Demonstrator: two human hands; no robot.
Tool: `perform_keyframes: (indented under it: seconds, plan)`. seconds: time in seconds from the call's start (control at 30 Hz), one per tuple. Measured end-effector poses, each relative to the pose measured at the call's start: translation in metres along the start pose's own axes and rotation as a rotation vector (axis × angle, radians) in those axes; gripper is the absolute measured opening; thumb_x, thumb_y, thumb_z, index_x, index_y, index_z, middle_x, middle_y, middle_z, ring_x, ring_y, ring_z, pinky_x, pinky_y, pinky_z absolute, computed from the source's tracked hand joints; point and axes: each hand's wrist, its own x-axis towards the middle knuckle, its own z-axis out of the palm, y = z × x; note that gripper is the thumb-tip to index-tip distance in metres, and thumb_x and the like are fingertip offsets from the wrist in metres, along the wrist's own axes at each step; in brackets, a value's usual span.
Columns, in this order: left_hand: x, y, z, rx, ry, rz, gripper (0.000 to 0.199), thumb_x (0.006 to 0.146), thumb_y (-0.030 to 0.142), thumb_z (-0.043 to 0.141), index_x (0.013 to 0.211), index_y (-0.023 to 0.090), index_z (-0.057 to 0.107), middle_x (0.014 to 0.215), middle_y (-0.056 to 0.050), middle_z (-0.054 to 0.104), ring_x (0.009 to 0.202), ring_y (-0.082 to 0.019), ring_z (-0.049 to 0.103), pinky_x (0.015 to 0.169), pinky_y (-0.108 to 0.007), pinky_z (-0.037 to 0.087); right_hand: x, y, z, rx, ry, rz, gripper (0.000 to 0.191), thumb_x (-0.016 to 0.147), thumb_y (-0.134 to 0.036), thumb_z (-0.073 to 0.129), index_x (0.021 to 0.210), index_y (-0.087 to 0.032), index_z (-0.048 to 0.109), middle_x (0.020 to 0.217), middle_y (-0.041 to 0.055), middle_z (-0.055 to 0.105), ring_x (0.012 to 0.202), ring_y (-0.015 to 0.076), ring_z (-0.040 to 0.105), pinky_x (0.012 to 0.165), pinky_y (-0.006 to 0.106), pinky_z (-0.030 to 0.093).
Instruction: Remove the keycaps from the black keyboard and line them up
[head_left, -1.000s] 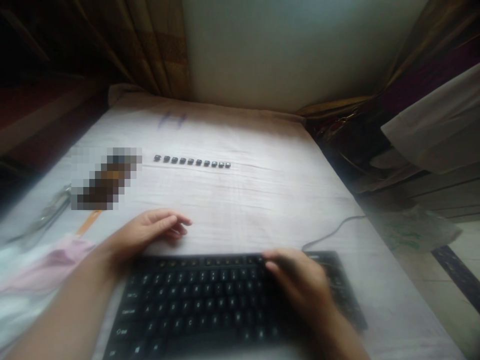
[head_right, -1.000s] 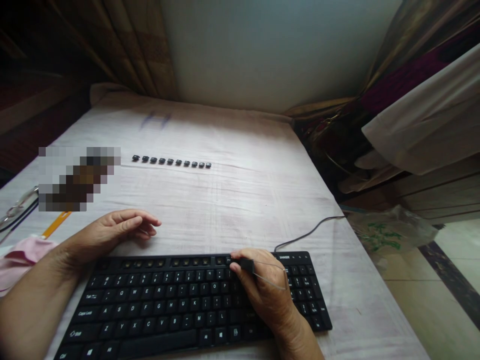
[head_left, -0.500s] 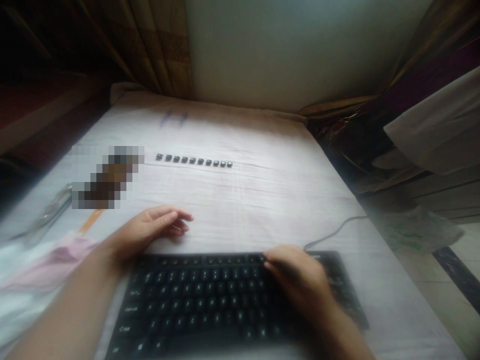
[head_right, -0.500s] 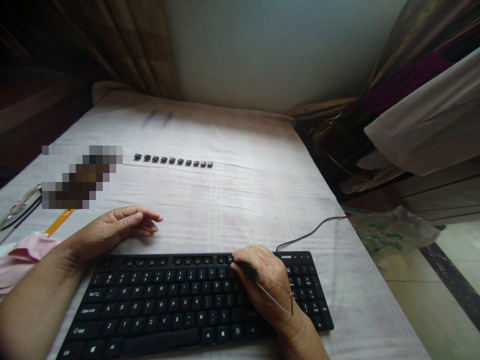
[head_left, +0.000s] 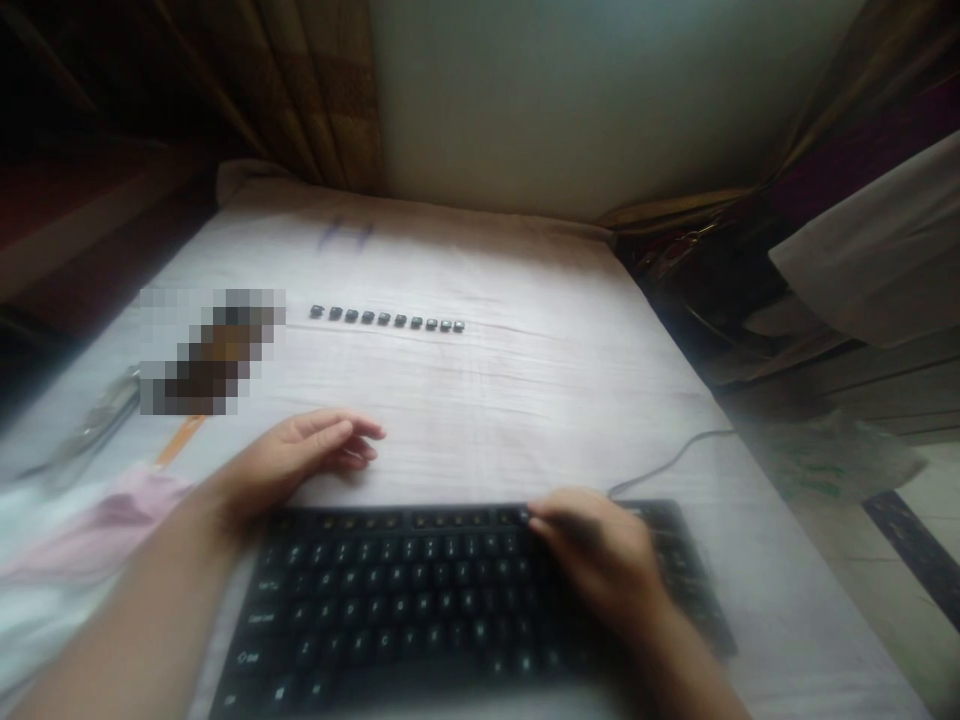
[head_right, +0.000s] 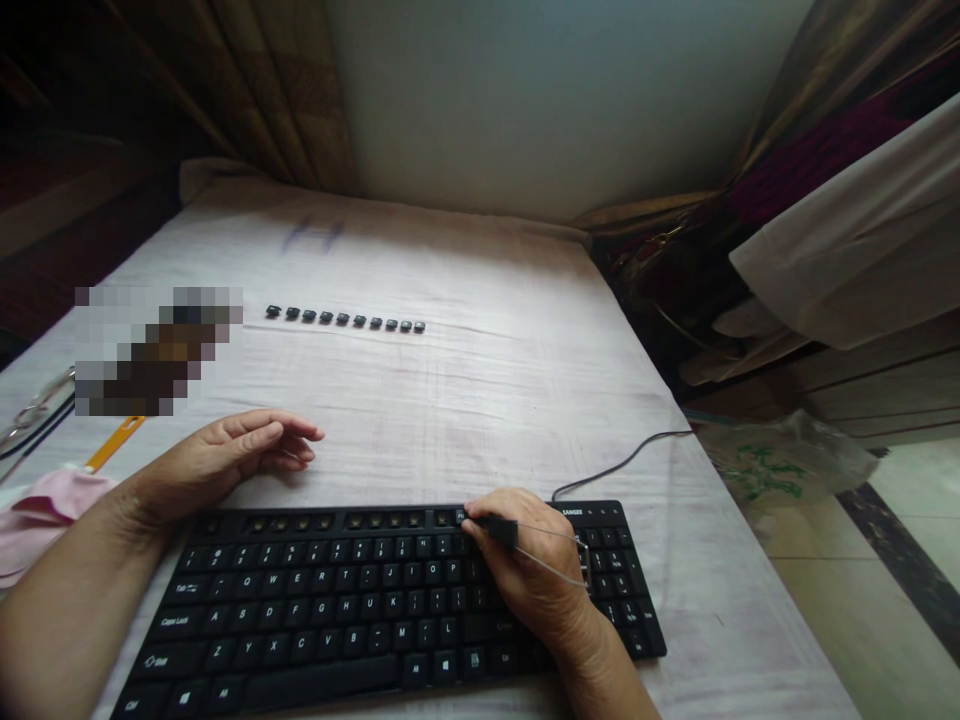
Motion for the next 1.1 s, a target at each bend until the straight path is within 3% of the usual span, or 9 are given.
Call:
perform_keyframes:
  seconds: [0.3, 0.5, 0.8, 0.93, 1.1]
  plan:
    - [0.000, -0.002, -0.001, -0.001, -0.003, 0.006, 0.041, 0.080, 0.053, 0.068, 0.103, 0.021, 0.075, 0.095, -0.010, 0.074, 0.087, -0.025, 0.071, 0.082, -0.038, 0.059, 0.003, -0.001, 0.001, 0.069, 0.021, 0.039, 0.013, 0.084, -0.013, 0.063, 0.089, -0.024, 0.068, 0.076, 0.0015, 0.076, 0.067, 0.0189, 0.074, 0.061, 0.030, 0.062]
    - [0.000, -0.002, -0.001, -0.002, 0.016, -0.010, 0.043, 0.079, 0.055, 0.068, 0.102, 0.020, 0.075, 0.095, -0.011, 0.075, 0.087, -0.026, 0.071, 0.083, -0.039, 0.059, -0.003, -0.004, -0.003, 0.206, 0.036, 0.290, 0.006, 0.083, -0.018, 0.067, 0.084, -0.022, 0.070, 0.076, 0.0022, 0.077, 0.064, 0.0198, 0.074, 0.062, 0.030, 0.063]
    - [0.000, 0.003, 0.003, -0.017, 0.017, -0.009, 0.041, 0.076, 0.054, 0.071, 0.100, 0.020, 0.075, 0.096, -0.011, 0.075, 0.086, -0.024, 0.071, 0.082, -0.037, 0.058, -0.001, -0.007, -0.003, 0.342, 0.085, 0.397, 0.003, 0.082, -0.022, 0.069, 0.080, -0.021, 0.071, 0.075, 0.0038, 0.076, 0.068, 0.0210, 0.073, 0.063, 0.031, 0.063]
    - [0.000, 0.008, 0.007, 0.062, -0.001, -0.023, 0.040, 0.079, 0.054, 0.067, 0.103, 0.023, 0.075, 0.098, -0.009, 0.075, 0.089, -0.025, 0.071, 0.086, -0.040, 0.056, 0.005, -0.014, -0.003, 0.350, 0.086, 0.349, 0.002, 0.082, -0.020, 0.069, 0.083, -0.021, 0.070, 0.077, 0.0033, 0.076, 0.070, 0.0205, 0.073, 0.065, 0.031, 0.063]
    - [-0.014, 0.030, 0.033, 0.443, -0.027, 0.071, 0.031, 0.081, 0.049, 0.065, 0.104, 0.031, 0.075, 0.113, -0.004, 0.073, 0.106, -0.028, 0.066, 0.096, -0.042, 0.049, 0.023, -0.022, -0.001, 0.299, 0.094, 0.170, 0.011, 0.083, -0.014, 0.067, 0.091, -0.023, 0.068, 0.082, 0.0019, 0.075, 0.074, 0.0188, 0.073, 0.067, 0.030, 0.062]
